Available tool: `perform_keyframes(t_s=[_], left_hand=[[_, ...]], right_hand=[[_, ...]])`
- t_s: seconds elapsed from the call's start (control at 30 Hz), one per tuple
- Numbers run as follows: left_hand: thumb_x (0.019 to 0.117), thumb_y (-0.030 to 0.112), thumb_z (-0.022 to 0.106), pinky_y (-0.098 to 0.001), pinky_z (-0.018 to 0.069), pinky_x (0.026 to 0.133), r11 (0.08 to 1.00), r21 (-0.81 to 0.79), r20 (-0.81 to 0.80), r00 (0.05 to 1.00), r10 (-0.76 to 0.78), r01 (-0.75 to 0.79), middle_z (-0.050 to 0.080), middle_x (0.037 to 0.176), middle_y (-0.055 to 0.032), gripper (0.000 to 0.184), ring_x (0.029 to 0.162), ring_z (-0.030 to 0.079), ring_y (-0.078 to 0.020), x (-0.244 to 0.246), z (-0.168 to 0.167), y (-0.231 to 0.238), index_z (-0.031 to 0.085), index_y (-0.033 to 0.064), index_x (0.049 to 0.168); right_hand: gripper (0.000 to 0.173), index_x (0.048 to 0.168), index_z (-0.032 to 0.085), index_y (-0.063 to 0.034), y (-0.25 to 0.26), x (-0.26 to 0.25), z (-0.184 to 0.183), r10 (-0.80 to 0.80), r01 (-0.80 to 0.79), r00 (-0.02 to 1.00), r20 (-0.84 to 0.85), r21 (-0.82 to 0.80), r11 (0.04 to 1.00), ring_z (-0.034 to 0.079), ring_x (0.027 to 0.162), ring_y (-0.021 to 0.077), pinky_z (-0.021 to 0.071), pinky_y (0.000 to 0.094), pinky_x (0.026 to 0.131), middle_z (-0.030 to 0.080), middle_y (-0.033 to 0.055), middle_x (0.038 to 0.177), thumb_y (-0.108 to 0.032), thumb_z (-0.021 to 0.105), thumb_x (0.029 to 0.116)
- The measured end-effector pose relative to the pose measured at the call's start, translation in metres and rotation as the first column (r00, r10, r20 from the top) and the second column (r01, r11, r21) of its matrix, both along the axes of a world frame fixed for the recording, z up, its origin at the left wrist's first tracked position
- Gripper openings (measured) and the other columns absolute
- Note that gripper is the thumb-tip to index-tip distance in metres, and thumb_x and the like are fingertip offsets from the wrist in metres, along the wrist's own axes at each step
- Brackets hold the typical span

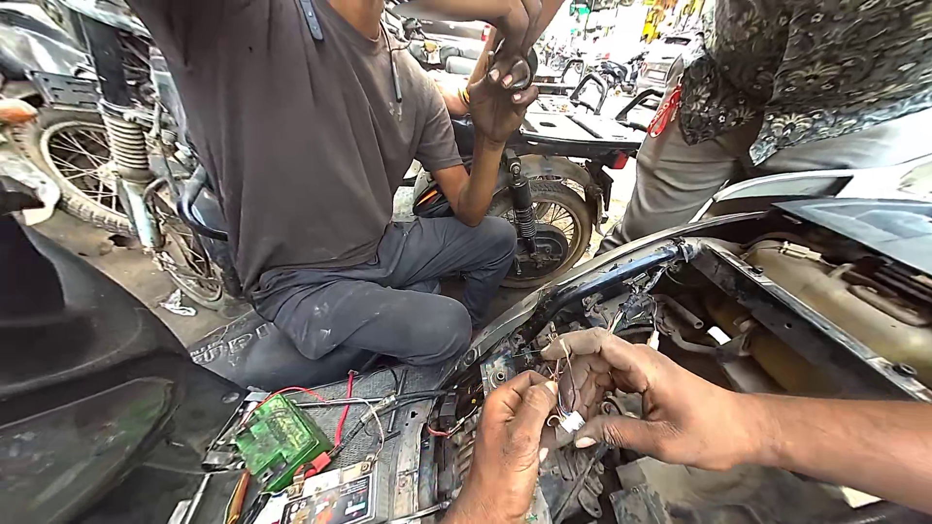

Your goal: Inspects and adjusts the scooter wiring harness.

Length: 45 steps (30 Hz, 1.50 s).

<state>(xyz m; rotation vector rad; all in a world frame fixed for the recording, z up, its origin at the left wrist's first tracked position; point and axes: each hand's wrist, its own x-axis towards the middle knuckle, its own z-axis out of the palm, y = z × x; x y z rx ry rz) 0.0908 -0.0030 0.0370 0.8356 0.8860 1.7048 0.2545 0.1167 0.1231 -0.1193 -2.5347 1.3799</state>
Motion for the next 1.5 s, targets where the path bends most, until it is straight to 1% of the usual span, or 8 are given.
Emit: perform_keyframes(t_s=[0.13, 0.33, 0.53, 0.67, 0.93, 1.13, 1.3, 1.5], left_hand=[[0.1029, 0.017, 0.059, -0.02, 0.0327, 0.041, 0.999, 0.027, 0.177, 0.984, 0.021, -0.026, 0.054, 0.066, -0.0082, 0.024, 0.046, 0.039, -0.0061, -0.005, 0.005, -0.007, 0.069, -0.004, 0.096], [0.1009, 0.009, 0.062, -0.0242, 0.0465, 0.046, 0.971, 0.175, -0.093, 0.979, 0.179, -0.161, 0.067, 0.09, -0.0217, 0.017, 0.054, 0.054, -0.0148, -0.013, 0.018, -0.02, 0.067, -0.0075, 0.103], [0.0966, 0.004, 0.067, -0.0273, 0.0515, 0.045, 0.973, 0.212, -0.287, 0.946, 0.152, -0.092, 0.07, 0.096, -0.0179, 0.014, 0.055, 0.06, -0.017, -0.014, 0.022, -0.029, 0.066, -0.0047, 0.108], [0.0949, 0.004, 0.067, -0.0283, 0.0566, 0.052, 0.957, 0.283, -0.378, 0.909, 0.173, -0.064, 0.072, 0.102, -0.0145, 0.014, 0.064, 0.066, -0.0176, -0.014, 0.016, -0.031, 0.065, -0.0006, 0.108], [0.096, 0.002, 0.066, -0.0347, 0.0616, 0.057, 0.965, 0.237, -0.068, 0.989, 0.133, -0.113, 0.068, 0.096, -0.0266, 0.012, 0.067, 0.069, -0.027, -0.02, 0.018, -0.032, 0.064, -0.0068, 0.104], [0.101, 0.004, 0.06, -0.041, 0.0654, 0.064, 0.983, 0.183, -0.113, 0.993, 0.046, -0.024, 0.07, 0.102, -0.0314, 0.016, 0.075, 0.074, -0.0348, -0.024, 0.02, -0.037, 0.065, -0.0092, 0.108], [0.106, 0.005, 0.051, -0.0429, 0.0667, 0.067, 0.989, 0.144, -0.124, 0.992, -0.003, 0.021, 0.07, 0.107, -0.0314, 0.023, 0.077, 0.075, -0.0357, -0.023, 0.023, -0.04, 0.066, -0.0116, 0.112], [0.0945, 0.005, 0.072, -0.0376, 0.0663, 0.064, 0.984, 0.133, -0.342, 0.926, 0.159, -0.12, 0.073, 0.091, -0.022, 0.015, 0.071, 0.074, -0.0301, -0.036, 0.024, -0.04, 0.074, -0.0054, 0.106]], right_hand=[[0.083, 0.152, 0.038, -0.0188, -0.002, -0.001, 0.005, -0.095, 0.095, 0.995, 0.007, -0.131, 0.987, 0.072, 0.083, 0.0261, 0.066, 0.0397, 0.078, 0.068, 0.0094, 0.102, -0.005, 0.084, 0.0844], [0.086, 0.148, 0.038, -0.0182, -0.002, -0.003, 0.01, -0.133, 0.138, 0.99, 0.039, -0.225, 0.965, 0.071, 0.083, 0.0283, 0.0656, 0.041, 0.076, 0.066, 0.0111, 0.101, -0.002, 0.087, 0.0798], [0.025, 0.115, 0.068, -0.0025, 0.004, 0.0, 0.013, -0.084, 0.129, 0.984, 0.157, -0.301, 0.945, 0.068, 0.079, 0.0195, 0.06, 0.0317, 0.073, 0.069, 0.0124, 0.091, -0.013, 0.076, 0.0935], [0.013, 0.103, 0.07, 0.0007, 0.007, -0.001, 0.012, -0.016, 0.074, 0.982, 0.189, -0.303, 0.95, 0.067, 0.079, 0.016, 0.058, 0.0287, 0.074, 0.07, 0.0109, 0.088, -0.009, 0.073, 0.0954], [0.007, 0.101, 0.061, -0.0053, 0.004, 0.001, 0.015, -0.079, 0.097, 0.994, 0.079, -0.272, 0.957, 0.065, 0.081, 0.0181, 0.0541, 0.0285, 0.066, 0.069, 0.012, 0.099, -0.003, 0.057, 0.0958], [0.017, 0.088, 0.063, -0.0046, 0.0, 0.0, 0.015, -0.024, 0.043, 0.994, 0.103, -0.185, 0.982, 0.061, 0.068, 0.0129, 0.0515, 0.0244, 0.059, 0.063, 0.006, 0.076, -0.011, 0.078, 0.0918], [0.013, 0.101, 0.072, -0.0019, 0.001, 0.0, 0.013, 0.012, 0.015, 0.991, 0.132, -0.205, 0.979, 0.066, 0.074, 0.0139, 0.057, 0.0267, 0.066, 0.071, 0.0073, 0.084, -0.008, 0.078, 0.0914], [0.007, 0.099, 0.073, -0.0035, 0.002, 0.0, 0.016, -0.009, 0.039, 0.982, 0.19, -0.157, 0.987, 0.066, 0.071, 0.0117, 0.056, 0.0242, 0.062, 0.071, 0.0051, 0.081, -0.008, 0.075, 0.0934]])
